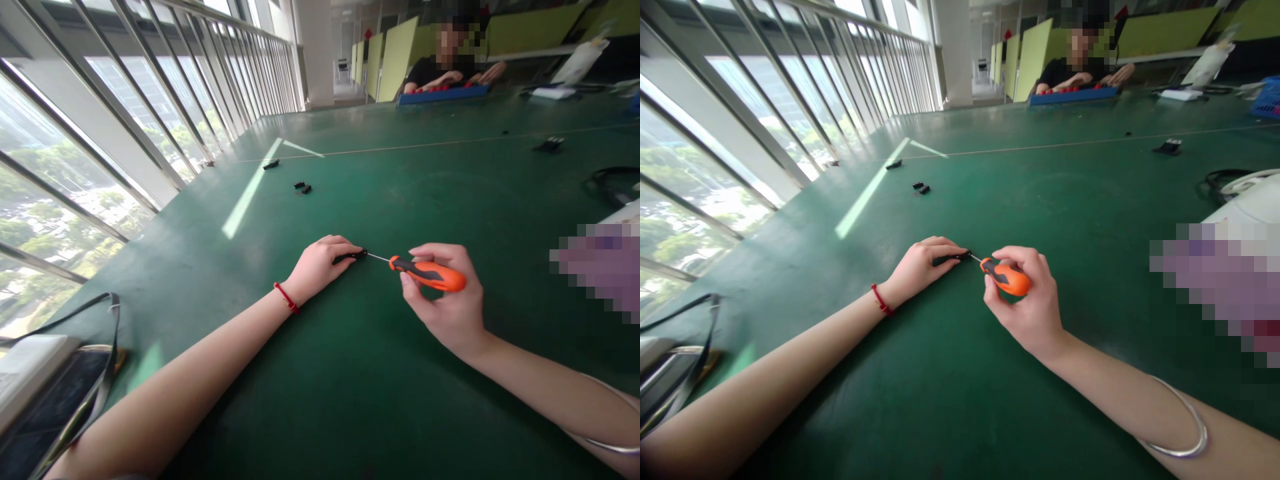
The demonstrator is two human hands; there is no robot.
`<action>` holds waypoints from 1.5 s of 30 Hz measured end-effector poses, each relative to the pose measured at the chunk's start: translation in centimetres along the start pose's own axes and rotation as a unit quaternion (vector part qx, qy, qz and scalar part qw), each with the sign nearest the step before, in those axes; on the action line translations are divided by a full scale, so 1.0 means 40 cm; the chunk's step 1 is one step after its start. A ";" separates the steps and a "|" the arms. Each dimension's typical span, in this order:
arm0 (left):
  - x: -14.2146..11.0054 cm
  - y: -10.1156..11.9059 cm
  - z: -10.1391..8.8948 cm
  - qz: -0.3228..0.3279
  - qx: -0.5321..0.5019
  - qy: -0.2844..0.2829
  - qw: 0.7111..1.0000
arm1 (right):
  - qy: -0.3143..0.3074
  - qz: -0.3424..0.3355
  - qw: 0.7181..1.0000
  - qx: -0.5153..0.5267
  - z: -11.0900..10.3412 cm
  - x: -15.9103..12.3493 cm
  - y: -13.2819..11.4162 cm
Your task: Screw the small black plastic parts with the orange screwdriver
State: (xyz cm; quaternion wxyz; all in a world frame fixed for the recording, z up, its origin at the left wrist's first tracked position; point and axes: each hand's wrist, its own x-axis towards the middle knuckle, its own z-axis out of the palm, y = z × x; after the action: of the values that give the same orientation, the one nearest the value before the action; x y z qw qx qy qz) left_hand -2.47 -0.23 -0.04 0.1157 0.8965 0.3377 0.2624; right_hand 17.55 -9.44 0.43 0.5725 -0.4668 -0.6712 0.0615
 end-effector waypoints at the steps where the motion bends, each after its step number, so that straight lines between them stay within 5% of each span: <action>1: 0.000 0.000 0.000 0.001 0.000 0.000 1.000 | -0.001 0.002 1.000 0.004 0.000 0.001 0.000; 6: 0.003 0.001 -0.001 -0.003 -0.002 -0.001 1.000 | -0.077 -0.012 0.997 -0.009 0.001 0.002 -0.005; 11: 0.004 0.005 -0.002 -0.006 -0.003 -0.003 1.000 | -0.007 0.003 1.000 -0.004 0.002 0.002 0.000; 16: 0.004 0.004 -0.002 -0.004 -0.006 -0.002 1.000 | -0.076 -0.016 0.997 -0.007 0.000 0.007 -0.008; 21: 0.004 0.003 -0.001 0.001 -0.006 0.000 1.000 | 0.003 0.000 1.000 -0.012 0.003 0.006 -0.004; 27: 0.004 0.003 -0.001 -0.002 -0.005 -0.001 1.000 | -0.062 -0.006 0.998 -0.030 0.000 0.006 -0.007; 32: 0.005 0.002 -0.001 -0.002 -0.003 -0.002 1.000 | -0.006 -0.001 1.000 -0.009 0.001 0.006 -0.001; 37: 0.005 0.003 -0.001 -0.004 0.000 -0.002 1.000 | -0.063 -0.004 0.998 -0.026 0.002 0.008 -0.002; 45: 0.005 0.004 -0.001 -0.007 0.001 -0.005 1.000 | -0.047 0.010 0.999 -0.003 0.003 0.008 0.000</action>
State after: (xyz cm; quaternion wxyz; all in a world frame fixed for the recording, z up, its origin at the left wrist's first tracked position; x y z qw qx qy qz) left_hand -2.27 -0.20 0.13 0.1180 0.8956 0.3433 0.2571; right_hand 17.48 -9.19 0.62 0.5383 -0.4721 -0.6926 0.0871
